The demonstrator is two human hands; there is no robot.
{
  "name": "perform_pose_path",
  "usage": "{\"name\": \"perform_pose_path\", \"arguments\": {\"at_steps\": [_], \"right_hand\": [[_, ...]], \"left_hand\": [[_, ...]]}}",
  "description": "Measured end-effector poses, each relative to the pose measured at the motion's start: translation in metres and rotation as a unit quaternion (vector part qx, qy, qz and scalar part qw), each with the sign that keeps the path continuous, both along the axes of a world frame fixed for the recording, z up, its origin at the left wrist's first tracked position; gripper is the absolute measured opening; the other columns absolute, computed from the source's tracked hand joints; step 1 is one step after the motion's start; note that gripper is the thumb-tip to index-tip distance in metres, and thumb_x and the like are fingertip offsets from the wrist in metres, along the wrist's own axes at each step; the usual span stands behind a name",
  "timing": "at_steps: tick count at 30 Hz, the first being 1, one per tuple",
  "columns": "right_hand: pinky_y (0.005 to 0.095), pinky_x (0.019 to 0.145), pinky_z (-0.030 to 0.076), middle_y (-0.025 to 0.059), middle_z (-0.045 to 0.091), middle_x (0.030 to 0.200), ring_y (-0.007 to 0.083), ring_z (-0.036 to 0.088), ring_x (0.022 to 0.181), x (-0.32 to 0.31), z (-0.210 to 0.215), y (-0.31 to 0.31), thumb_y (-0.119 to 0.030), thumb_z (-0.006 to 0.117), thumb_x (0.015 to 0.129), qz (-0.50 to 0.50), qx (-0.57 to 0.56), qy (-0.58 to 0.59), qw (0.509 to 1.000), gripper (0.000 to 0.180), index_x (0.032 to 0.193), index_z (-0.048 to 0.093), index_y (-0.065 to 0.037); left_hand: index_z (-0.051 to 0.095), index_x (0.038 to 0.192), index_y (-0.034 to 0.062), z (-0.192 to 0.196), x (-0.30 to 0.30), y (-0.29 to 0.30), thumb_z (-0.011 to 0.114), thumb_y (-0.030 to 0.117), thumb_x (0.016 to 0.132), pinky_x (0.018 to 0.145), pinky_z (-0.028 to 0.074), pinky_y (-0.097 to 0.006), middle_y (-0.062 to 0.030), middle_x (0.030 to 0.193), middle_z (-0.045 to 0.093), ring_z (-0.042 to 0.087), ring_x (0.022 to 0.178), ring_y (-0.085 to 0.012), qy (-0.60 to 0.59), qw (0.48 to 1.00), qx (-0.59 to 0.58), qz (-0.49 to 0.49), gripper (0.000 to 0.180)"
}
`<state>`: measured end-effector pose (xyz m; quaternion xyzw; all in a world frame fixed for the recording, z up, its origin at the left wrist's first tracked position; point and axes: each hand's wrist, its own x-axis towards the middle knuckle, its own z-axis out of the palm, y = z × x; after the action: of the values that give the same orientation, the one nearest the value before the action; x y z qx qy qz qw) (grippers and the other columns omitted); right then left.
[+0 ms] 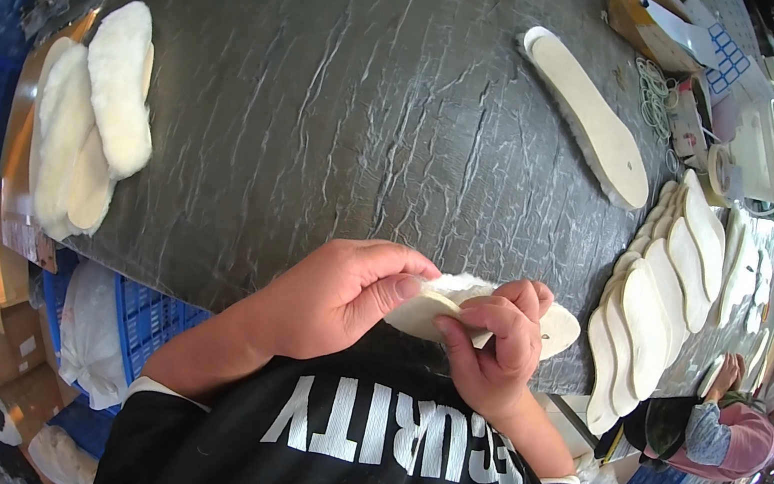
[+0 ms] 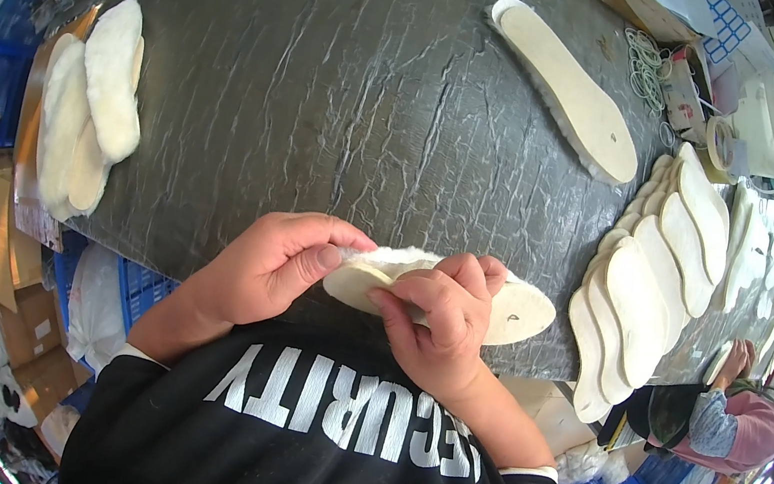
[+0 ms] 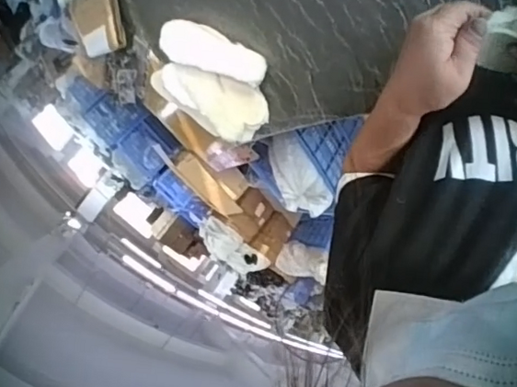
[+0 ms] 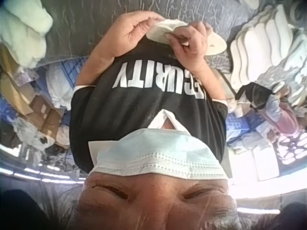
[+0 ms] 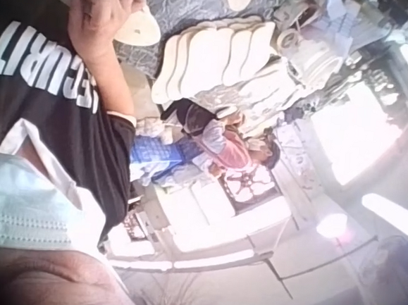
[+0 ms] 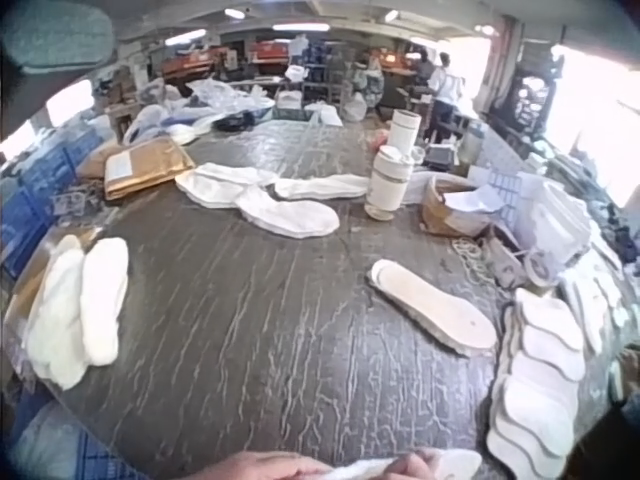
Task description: Assembling and lining shoe insoles by hand at a manufacturing workstation.
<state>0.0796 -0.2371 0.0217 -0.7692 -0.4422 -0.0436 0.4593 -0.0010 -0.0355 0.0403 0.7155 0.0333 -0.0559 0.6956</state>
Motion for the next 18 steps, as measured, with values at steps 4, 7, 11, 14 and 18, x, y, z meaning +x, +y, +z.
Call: {"name": "perform_pose_path", "arguments": {"at_steps": [4,7,11,14,18], "right_hand": [[0.0379,0.073,0.030,-0.0064,0.063,0.076,0.0171,0.050,0.066,0.000,0.000,0.000,-0.008,0.083,0.064,0.003,-0.004,-0.005,1.000,0.035,0.088,0.058,-0.015],[0.0379,0.073,0.030,-0.0064,0.064,0.075,0.0170,0.050,0.066,0.000,-0.003,0.000,-0.009,0.083,0.065,0.006,-0.004,-0.011,1.000,0.035,0.089,0.058,-0.015],[0.0378,0.073,0.029,-0.0065,0.064,0.075,0.0169,0.049,0.066,0.000,-0.003,0.000,-0.010,0.083,0.065,0.008,-0.007,-0.016,1.000,0.036,0.090,0.057,-0.015],[0.0376,0.073,0.029,-0.0069,0.064,0.075,0.0168,0.049,0.065,0.001,-0.003,0.000,-0.010,0.083,0.065,0.010,-0.010,-0.016,1.000,0.037,0.090,0.057,-0.016],[0.0376,0.074,0.029,-0.0075,0.064,0.075,0.0166,0.049,0.065,0.001,-0.003,0.000,-0.010,0.083,0.065,0.011,-0.015,-0.012,1.000,0.036,0.090,0.057,-0.016]], "left_hand": [[0.064,0.111,-0.0046,0.000,-0.001,-0.003,0.053,0.020,0.100,0.075,0.052,-0.034,-0.0194,0.097,0.069,0.068,0.085,-0.0292,-0.028,0.998,0.049,-0.019,0.029],[0.062,0.111,-0.0042,0.000,-0.002,-0.005,0.059,0.019,0.097,0.071,0.052,-0.037,-0.0208,0.095,0.068,0.067,0.082,-0.0343,-0.046,0.995,0.079,-0.032,0.028],[0.061,0.113,-0.0038,-0.003,-0.003,-0.008,0.064,0.021,0.093,0.070,0.052,-0.042,-0.0222,0.095,0.067,0.066,0.083,-0.0390,-0.068,0.987,0.140,-0.044,0.032],[0.060,0.112,-0.0030,-0.006,-0.003,-0.010,0.065,0.022,0.093,0.069,0.052,-0.043,-0.0218,0.093,0.068,0.066,0.083,-0.0398,-0.067,0.986,0.144,-0.046,0.032],[0.058,0.110,-0.0013,-0.003,-0.002,-0.011,0.062,0.020,0.094,0.067,0.051,-0.044,-0.0207,0.088,0.068,0.066,0.079,-0.0400,-0.045,0.991,0.120,-0.050,0.027]]}}
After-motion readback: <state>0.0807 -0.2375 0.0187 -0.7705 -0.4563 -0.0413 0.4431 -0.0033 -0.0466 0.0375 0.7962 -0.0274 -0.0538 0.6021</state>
